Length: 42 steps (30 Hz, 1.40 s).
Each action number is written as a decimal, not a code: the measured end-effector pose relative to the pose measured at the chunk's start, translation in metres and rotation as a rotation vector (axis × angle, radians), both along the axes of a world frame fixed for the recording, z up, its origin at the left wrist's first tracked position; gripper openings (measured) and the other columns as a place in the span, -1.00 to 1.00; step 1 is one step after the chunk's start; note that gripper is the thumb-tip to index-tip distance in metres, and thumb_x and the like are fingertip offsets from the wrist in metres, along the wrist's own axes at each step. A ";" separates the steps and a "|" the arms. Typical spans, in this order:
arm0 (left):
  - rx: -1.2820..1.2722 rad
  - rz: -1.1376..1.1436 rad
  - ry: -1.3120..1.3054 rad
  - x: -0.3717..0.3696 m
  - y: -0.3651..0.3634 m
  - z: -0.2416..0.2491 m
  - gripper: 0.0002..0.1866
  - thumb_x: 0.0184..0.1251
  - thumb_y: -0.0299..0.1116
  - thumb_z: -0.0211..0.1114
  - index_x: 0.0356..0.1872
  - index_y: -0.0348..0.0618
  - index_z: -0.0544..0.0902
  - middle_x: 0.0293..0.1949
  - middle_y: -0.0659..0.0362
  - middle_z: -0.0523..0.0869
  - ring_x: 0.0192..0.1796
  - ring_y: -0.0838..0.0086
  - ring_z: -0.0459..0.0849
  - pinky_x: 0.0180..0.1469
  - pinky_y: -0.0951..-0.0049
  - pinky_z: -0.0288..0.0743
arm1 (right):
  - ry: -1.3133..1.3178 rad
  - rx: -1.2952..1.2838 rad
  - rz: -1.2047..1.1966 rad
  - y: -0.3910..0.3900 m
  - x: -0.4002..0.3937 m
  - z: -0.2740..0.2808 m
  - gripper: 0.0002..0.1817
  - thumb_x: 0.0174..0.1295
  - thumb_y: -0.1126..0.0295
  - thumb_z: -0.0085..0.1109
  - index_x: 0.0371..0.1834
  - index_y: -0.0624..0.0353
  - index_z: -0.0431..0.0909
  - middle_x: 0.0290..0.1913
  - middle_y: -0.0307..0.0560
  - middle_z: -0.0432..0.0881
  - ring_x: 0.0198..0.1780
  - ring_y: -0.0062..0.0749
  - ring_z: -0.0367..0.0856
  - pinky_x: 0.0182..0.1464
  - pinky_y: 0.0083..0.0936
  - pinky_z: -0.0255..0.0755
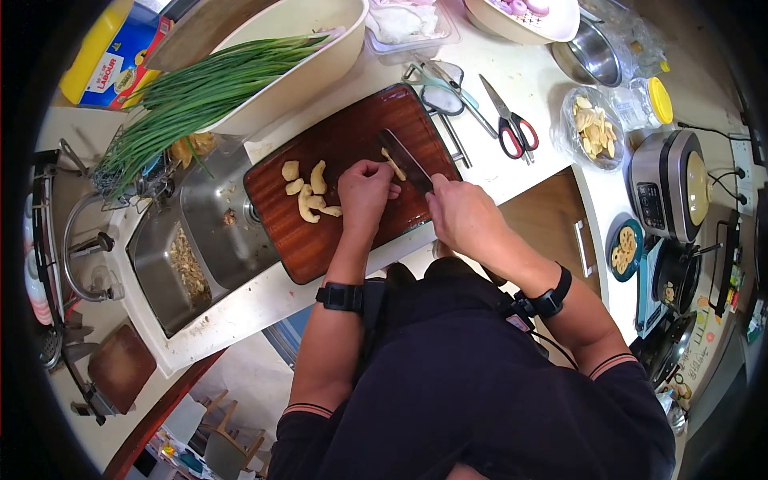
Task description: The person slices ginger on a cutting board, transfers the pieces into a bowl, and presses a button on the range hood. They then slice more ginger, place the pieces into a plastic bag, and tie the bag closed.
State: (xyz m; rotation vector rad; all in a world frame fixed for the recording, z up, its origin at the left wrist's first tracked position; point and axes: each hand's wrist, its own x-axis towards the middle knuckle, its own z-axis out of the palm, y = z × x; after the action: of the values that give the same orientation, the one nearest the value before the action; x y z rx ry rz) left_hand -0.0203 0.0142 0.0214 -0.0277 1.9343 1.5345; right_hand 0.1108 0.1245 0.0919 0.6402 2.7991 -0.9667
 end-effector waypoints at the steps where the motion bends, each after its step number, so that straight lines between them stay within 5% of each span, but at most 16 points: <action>1: 0.002 0.004 0.000 0.000 0.000 0.000 -0.83 0.28 -0.44 0.29 -0.38 -0.39 0.68 -0.49 0.10 0.73 -0.51 0.47 0.75 -0.43 0.52 0.64 | 0.017 0.001 -0.002 0.000 -0.001 -0.001 -0.82 0.40 0.40 0.09 -0.25 0.34 0.43 -0.52 0.29 0.59 -0.39 0.28 0.63 -0.30 0.05 0.48; 23: 0.027 0.004 -0.012 0.001 -0.003 -0.004 -0.84 0.33 -0.42 0.34 -0.38 -0.33 0.66 -0.51 0.15 0.68 -0.57 0.53 0.64 -0.50 0.55 0.49 | 0.020 -0.009 -0.038 -0.008 -0.019 -0.019 -0.80 0.40 0.41 0.06 -0.25 0.39 0.45 -0.51 0.33 0.62 -0.39 0.29 0.65 -0.29 0.07 0.51; 25: 0.037 0.019 -0.012 0.001 -0.003 -0.002 -0.84 0.34 -0.42 0.34 -0.39 -0.31 0.65 -0.54 0.18 0.66 -0.58 0.53 0.63 -0.51 0.55 0.48 | 0.007 -0.003 -0.045 -0.009 -0.022 -0.021 -0.87 0.17 0.55 0.15 -0.27 0.40 0.51 -0.45 0.37 0.67 -0.33 0.30 0.71 -0.23 0.03 0.59; 29: 0.007 0.021 -0.012 0.001 -0.003 -0.002 -0.83 0.34 -0.41 0.35 -0.39 -0.32 0.66 -0.55 0.19 0.66 -0.58 0.54 0.63 -0.51 0.55 0.48 | -0.023 -0.008 -0.030 -0.010 -0.026 -0.026 -0.86 0.15 0.54 0.17 -0.26 0.40 0.52 -0.44 0.37 0.67 -0.32 0.30 0.71 -0.21 0.02 0.59; 31: -0.003 0.004 0.036 0.002 -0.003 -0.003 -0.80 0.33 -0.39 0.34 -0.38 -0.36 0.67 -0.55 0.15 0.70 -0.60 0.55 0.66 -0.54 0.55 0.51 | 0.027 0.009 -0.033 -0.010 -0.026 -0.035 -0.77 0.41 0.39 0.05 -0.28 0.40 0.49 -0.52 0.36 0.62 -0.41 0.31 0.66 -0.30 0.08 0.53; 38: -0.025 0.020 0.098 0.008 -0.002 -0.005 -0.77 0.35 -0.33 0.36 -0.36 -0.34 0.69 -0.53 0.15 0.71 -0.60 0.56 0.64 -0.53 0.53 0.49 | 0.009 0.033 -0.042 0.004 -0.024 -0.005 -0.76 0.42 0.33 0.08 -0.25 0.36 0.47 -0.50 0.35 0.62 -0.39 0.31 0.65 -0.30 0.07 0.52; 40: -0.129 -0.105 0.407 0.009 -0.002 -0.011 -0.73 0.38 -0.27 0.37 -0.35 -0.33 0.69 -0.53 0.14 0.71 -0.55 0.58 0.63 -0.46 0.52 0.47 | 0.111 0.046 -0.127 0.019 -0.020 0.011 -0.72 0.43 0.28 0.11 -0.24 0.35 0.45 -0.47 0.35 0.62 -0.35 0.30 0.65 -0.28 0.05 0.50; 42: -0.098 -0.093 0.367 0.006 -0.007 -0.010 -0.71 0.42 -0.24 0.35 -0.31 -0.33 0.70 -0.55 0.14 0.68 -0.49 0.58 0.62 -0.40 0.52 0.46 | 0.154 0.051 -0.157 0.031 -0.017 0.014 -0.67 0.43 0.22 0.15 -0.23 0.34 0.45 -0.47 0.33 0.61 -0.36 0.27 0.65 -0.29 0.01 0.48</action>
State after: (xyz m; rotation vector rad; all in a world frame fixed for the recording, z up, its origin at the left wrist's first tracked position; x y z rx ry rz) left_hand -0.0145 0.0076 0.0109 0.3187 2.2586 1.4587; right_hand 0.0941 0.1550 0.1063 0.8369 2.9529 -1.0154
